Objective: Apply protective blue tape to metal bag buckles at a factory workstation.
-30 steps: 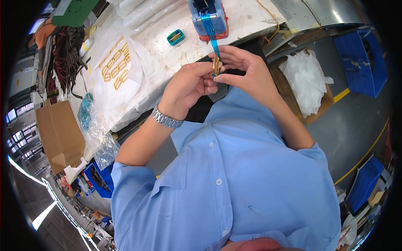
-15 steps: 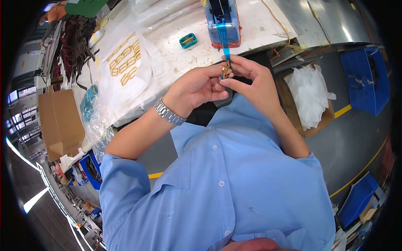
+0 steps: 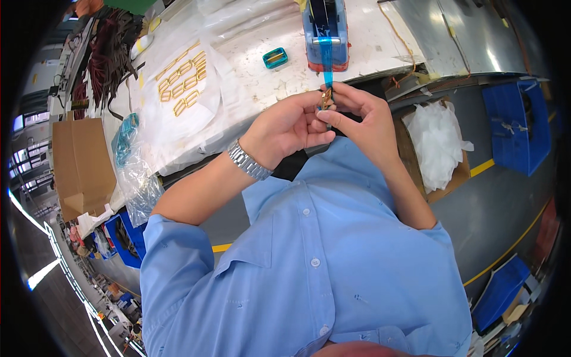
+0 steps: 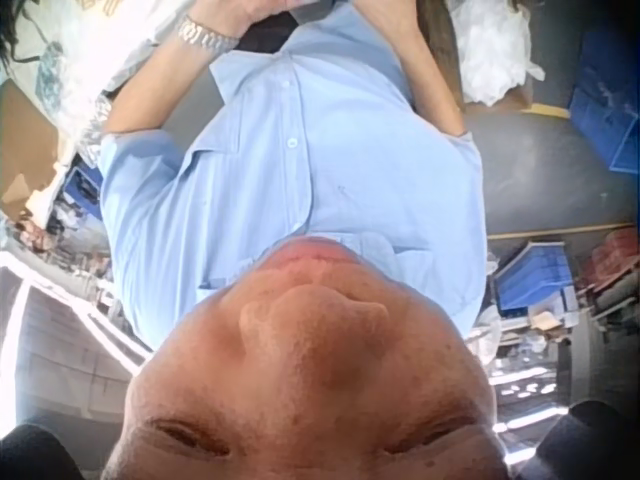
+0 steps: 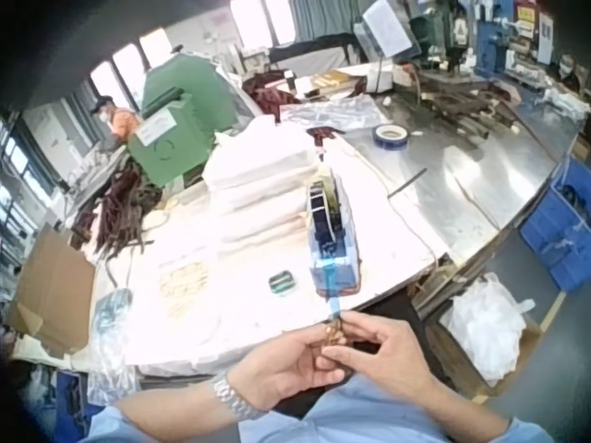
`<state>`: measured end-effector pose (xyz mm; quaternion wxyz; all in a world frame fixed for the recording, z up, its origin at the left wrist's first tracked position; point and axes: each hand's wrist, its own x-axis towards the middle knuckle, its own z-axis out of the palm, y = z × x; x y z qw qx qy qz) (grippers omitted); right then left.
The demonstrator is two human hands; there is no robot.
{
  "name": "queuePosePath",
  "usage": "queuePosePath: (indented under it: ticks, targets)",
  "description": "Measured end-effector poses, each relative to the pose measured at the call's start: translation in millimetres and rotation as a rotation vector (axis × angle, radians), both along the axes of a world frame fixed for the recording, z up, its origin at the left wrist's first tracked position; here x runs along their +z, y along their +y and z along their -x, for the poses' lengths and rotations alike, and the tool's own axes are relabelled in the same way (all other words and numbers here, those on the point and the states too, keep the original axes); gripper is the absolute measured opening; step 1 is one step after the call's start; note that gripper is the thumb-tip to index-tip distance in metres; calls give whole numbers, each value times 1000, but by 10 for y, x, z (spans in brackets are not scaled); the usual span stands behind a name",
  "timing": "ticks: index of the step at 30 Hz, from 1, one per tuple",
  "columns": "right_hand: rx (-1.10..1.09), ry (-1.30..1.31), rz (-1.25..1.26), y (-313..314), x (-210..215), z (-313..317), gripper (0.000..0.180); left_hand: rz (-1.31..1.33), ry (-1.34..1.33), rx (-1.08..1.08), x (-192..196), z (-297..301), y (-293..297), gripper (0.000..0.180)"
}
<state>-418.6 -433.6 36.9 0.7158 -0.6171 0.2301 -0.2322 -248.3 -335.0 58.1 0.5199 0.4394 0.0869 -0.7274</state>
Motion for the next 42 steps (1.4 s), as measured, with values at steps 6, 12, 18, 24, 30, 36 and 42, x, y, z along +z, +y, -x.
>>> queuePosePath:
  ticks: [6,12,18,24,30,36,42]
  targets:
    - [4,28,59,29,58,-29,55,8,21,65,88,59,51,24]
    - [27,26,11,-8,96,-39,58,38,55,86,18,83,77,23]
    - [56,79,20,-15,86,-31,57,8,37,93,44,108,43,21]
    - [21,45,47,-18,44,-51,50,-8,71,95,53,100,27,19]
    - [-39,-28,-152,-76,21,-69,35,204,-803,-184,136,188,191,15]
    - [-98,-58,-123,-102,37,-167,27,525,-1608,119,46,350,109,17]
    - [-98,-59,-223,-151,-25,-228,26,494,-1585,138,-109,299,-14,10]
